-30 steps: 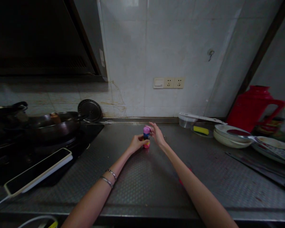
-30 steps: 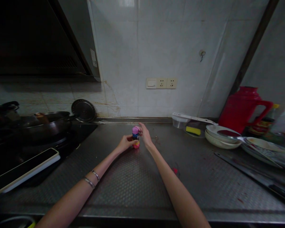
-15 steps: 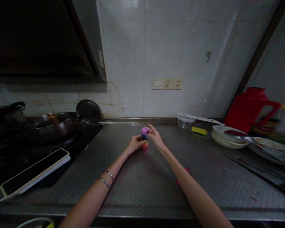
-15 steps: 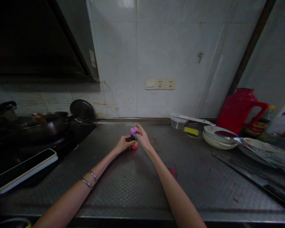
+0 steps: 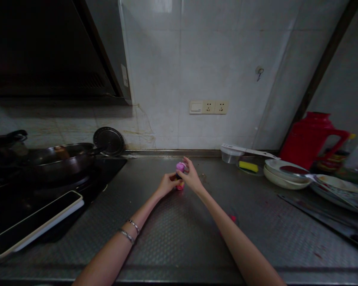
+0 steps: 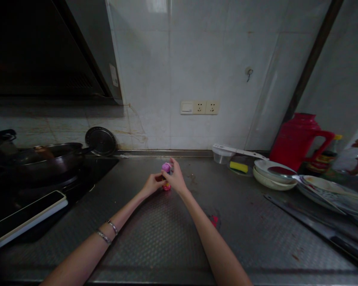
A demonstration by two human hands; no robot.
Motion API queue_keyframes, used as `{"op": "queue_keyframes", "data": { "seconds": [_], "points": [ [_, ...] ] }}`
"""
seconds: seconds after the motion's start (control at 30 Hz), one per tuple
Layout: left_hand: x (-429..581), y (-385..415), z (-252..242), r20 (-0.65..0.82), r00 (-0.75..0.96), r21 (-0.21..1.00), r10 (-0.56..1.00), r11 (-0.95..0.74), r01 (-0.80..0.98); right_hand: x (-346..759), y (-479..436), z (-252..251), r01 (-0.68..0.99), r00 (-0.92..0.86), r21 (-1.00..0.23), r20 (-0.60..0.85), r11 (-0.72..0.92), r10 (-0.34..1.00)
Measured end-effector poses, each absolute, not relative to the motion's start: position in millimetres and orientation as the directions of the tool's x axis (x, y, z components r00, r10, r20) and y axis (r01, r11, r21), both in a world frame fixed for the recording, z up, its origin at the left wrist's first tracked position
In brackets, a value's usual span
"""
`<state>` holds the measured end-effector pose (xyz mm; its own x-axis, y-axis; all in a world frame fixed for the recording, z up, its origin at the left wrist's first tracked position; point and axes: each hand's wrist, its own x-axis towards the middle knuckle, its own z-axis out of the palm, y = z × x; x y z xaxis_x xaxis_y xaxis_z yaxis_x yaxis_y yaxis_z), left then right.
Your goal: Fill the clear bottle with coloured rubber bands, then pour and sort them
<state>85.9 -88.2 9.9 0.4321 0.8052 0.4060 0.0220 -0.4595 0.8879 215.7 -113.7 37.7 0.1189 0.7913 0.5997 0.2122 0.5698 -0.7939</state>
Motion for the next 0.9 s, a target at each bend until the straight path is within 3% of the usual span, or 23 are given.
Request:
{"op": "queue_keyframes", "data": {
  "seconds": [0.13,0.47,0.77,0.9],
  "points": [
    [84.4,-86.2,9.2,0.4,0.452,0.879,0.798,-0.473,0.057,216.9,-112.6,38.9,0.117,0.022,-0.82,0.567,0.561,0.824],
    [87.1,-88.7,6.8,0.43,0.398,0.837,0.81,-0.523,0.161,206.7,-115.3,43.1,0.285,0.229,-0.794,0.6,0.537,0.766],
    [86.9,-92.9,4.4,0.457,0.34,0.82,0.822,-0.538,0.197,219.8,-115.6,19.7,0.357,0.031,-0.785,0.552,0.507,0.833],
    [86.1,-95.8,2.4,0.407,0.408,0.831,0.817,-0.517,0.207,228.8,-115.1,18.3,0.355,0.061,-0.816,0.507,0.456,0.86]
  ]
}}
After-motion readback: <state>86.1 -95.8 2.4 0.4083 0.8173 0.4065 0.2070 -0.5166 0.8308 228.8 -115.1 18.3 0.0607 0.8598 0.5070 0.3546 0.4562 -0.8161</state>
